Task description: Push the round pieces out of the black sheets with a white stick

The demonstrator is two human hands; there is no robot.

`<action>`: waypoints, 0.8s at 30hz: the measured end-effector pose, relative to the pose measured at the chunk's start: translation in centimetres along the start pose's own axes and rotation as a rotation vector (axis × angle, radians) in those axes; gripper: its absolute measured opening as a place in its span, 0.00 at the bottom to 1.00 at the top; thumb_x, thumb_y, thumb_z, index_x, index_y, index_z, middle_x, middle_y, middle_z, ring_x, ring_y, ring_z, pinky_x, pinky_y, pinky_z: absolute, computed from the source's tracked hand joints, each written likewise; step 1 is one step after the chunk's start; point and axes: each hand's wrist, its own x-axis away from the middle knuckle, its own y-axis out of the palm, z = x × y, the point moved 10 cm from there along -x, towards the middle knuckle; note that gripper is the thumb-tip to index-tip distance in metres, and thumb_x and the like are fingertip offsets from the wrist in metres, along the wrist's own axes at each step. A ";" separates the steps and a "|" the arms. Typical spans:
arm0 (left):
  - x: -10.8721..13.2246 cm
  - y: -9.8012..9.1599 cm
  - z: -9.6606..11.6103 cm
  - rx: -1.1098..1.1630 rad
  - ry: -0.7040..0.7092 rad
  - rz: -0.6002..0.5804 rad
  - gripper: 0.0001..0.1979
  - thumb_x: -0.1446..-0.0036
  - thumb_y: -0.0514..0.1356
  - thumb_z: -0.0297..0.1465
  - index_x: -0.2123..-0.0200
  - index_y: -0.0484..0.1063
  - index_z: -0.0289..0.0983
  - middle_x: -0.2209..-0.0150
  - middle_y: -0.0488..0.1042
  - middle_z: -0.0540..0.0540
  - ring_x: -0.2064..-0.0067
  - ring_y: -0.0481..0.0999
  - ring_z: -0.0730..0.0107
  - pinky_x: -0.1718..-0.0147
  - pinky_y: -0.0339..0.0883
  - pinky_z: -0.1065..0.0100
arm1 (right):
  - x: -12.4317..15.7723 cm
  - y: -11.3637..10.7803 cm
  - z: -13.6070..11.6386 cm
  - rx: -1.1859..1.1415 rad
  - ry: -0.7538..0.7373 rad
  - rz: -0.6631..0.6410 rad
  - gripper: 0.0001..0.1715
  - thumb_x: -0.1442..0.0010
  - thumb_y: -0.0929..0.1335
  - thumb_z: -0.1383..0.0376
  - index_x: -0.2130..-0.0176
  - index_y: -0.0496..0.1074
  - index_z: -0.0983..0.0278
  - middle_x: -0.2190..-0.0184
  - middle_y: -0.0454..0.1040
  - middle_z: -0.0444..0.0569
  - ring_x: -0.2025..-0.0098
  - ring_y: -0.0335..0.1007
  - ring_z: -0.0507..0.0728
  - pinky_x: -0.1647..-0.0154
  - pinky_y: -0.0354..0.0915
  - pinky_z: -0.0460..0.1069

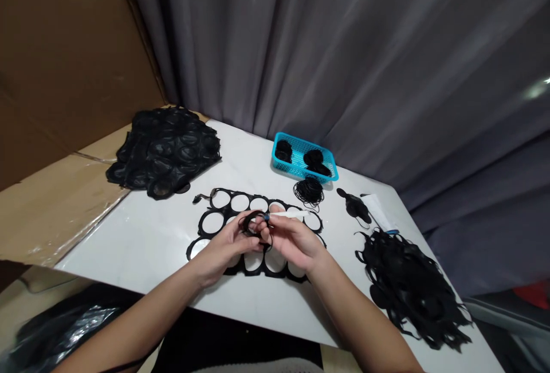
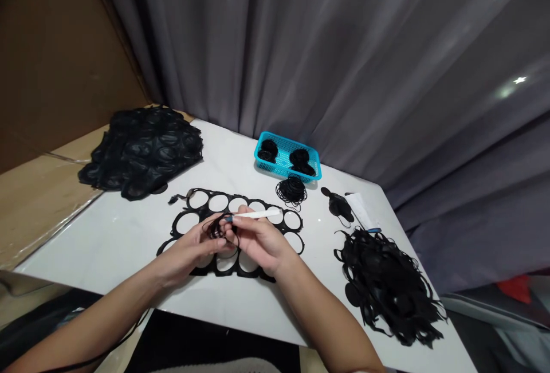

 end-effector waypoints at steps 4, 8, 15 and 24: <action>1.0 -0.3 1.0 -0.243 0.198 0.098 0.32 0.38 0.57 0.30 0.33 0.52 0.48 0.37 0.63 0.39 0.40 0.72 0.54 0.43 0.70 0.49 | -0.3 -1.1 -0.2 -0.150 -0.048 0.087 0.18 0.50 0.79 0.71 0.70 0.67 0.62 0.63 0.79 0.47 0.60 0.77 0.49 0.56 0.73 0.42; 3.6 0.6 2.8 -0.847 0.590 0.354 0.31 0.41 0.64 0.32 0.37 0.56 0.43 0.36 0.55 0.34 0.33 0.59 0.44 0.39 0.63 0.41 | -0.5 -1.8 -0.1 -0.214 -0.097 0.158 0.14 0.49 0.77 0.73 0.71 0.69 0.62 0.64 0.78 0.46 0.57 0.77 0.51 0.53 0.75 0.44; 5.2 2.9 4.8 -1.319 0.803 0.522 0.07 0.36 0.62 0.27 0.56 0.74 0.43 0.35 0.57 0.40 0.31 0.52 0.41 0.37 0.53 0.37 | -0.1 -1.5 0.2 -0.267 -0.133 0.212 0.12 0.48 0.76 0.74 0.71 0.71 0.63 0.66 0.76 0.45 0.57 0.76 0.51 0.49 0.73 0.44; 1.7 -0.9 5.3 -0.677 0.351 0.190 0.13 0.30 0.55 0.39 0.66 0.70 0.39 0.42 0.68 0.42 0.39 0.67 0.55 0.42 0.64 0.54 | 1.3 0.1 0.8 -0.042 -0.007 0.017 0.13 0.46 0.77 0.70 0.71 0.70 0.64 0.62 0.79 0.47 0.54 0.76 0.51 0.41 0.68 0.49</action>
